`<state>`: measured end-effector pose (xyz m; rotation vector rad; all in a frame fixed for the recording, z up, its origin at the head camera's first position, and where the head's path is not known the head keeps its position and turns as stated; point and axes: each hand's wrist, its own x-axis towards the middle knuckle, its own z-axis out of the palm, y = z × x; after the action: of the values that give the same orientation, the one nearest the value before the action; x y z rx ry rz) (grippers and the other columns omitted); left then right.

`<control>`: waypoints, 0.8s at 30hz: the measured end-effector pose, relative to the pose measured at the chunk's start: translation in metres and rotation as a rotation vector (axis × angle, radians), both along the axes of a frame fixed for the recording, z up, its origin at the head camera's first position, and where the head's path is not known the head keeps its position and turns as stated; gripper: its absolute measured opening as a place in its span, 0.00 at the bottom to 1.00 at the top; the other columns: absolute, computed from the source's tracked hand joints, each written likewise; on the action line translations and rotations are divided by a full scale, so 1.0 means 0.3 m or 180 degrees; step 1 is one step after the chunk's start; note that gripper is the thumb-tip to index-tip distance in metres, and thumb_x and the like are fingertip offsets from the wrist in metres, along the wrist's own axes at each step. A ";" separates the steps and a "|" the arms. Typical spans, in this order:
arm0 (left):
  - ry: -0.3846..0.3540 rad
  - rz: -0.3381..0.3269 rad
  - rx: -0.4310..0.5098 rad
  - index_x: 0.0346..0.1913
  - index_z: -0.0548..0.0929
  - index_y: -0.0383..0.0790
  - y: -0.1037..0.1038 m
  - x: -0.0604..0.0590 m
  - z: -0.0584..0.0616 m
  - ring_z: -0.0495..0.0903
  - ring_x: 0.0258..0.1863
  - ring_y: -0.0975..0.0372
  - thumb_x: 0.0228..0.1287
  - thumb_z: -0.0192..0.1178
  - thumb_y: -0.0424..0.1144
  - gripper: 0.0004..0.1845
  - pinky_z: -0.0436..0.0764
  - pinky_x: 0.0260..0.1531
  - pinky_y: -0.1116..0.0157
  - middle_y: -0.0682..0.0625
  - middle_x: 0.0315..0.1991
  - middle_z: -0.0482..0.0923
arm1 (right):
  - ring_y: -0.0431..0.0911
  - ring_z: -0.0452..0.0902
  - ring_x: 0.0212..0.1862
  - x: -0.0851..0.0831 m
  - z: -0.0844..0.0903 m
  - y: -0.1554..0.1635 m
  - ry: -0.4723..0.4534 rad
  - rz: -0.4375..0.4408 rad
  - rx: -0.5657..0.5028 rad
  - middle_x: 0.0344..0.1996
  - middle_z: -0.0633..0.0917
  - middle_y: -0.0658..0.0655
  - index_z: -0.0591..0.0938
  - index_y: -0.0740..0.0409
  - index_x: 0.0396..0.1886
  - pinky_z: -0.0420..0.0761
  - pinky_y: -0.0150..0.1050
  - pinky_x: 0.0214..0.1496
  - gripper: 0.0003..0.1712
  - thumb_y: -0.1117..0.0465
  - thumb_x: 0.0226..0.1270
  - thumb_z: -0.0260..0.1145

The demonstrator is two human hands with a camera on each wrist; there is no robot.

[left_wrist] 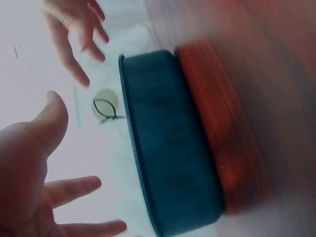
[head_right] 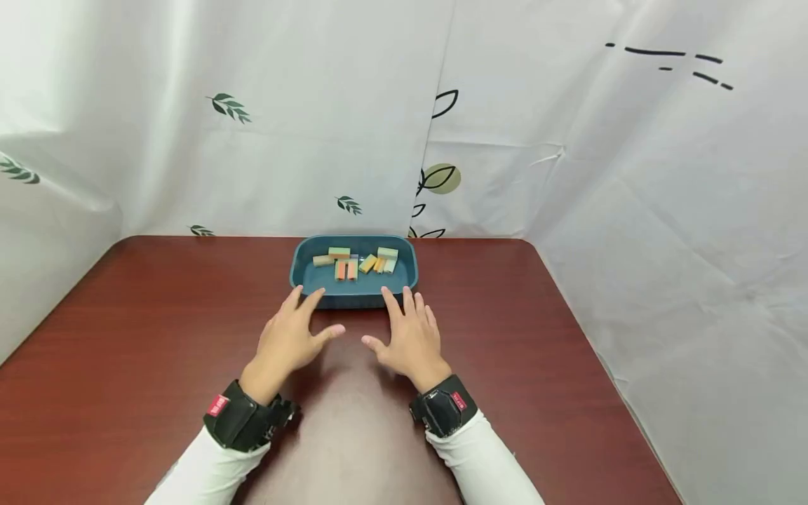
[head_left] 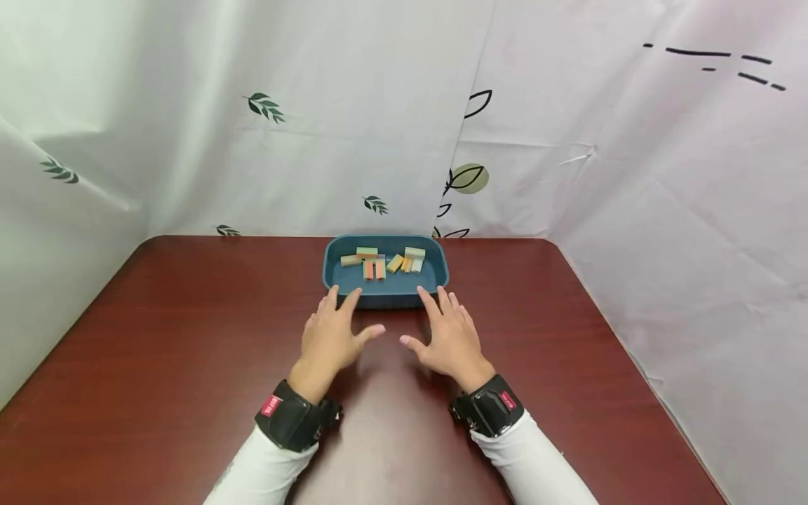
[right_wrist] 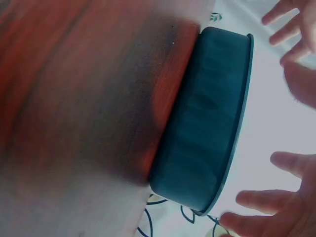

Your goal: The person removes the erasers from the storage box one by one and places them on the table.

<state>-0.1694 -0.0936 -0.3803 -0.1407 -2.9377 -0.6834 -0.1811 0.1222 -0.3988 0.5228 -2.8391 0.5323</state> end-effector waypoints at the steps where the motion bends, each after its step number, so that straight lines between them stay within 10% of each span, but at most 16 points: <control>1: 0.0064 0.0019 0.0132 0.72 0.66 0.44 -0.013 -0.011 0.003 0.64 0.65 0.38 0.59 0.65 0.61 0.42 0.67 0.57 0.37 0.33 0.70 0.57 | 0.63 0.62 0.68 -0.005 0.003 -0.003 0.0082 0.0018 -0.0089 0.68 0.66 0.69 0.61 0.54 0.75 0.63 0.60 0.65 0.49 0.40 0.59 0.69; 12: 0.0341 0.0278 0.0949 0.60 0.77 0.37 -0.143 -0.115 -0.041 0.68 0.58 0.41 0.65 0.65 0.43 0.23 0.70 0.55 0.45 0.33 0.58 0.70 | 0.56 0.77 0.54 -0.093 0.059 -0.024 0.0337 0.0315 -0.0772 0.52 0.79 0.64 0.73 0.62 0.62 0.78 0.53 0.53 0.30 0.57 0.64 0.69; 24: 0.0249 0.0345 0.1369 0.53 0.80 0.33 -0.151 -0.151 -0.086 0.78 0.46 0.47 0.64 0.66 0.40 0.18 0.77 0.46 0.51 0.36 0.49 0.75 | 0.53 0.80 0.47 -0.318 0.208 -0.146 0.0100 0.0860 -0.0346 0.44 0.82 0.59 0.78 0.61 0.54 0.80 0.46 0.47 0.19 0.59 0.66 0.67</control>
<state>-0.2148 -0.1389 -0.4062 0.0323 -2.6269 -1.2345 -0.2764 0.0783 -0.3364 0.8917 -2.7059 0.7135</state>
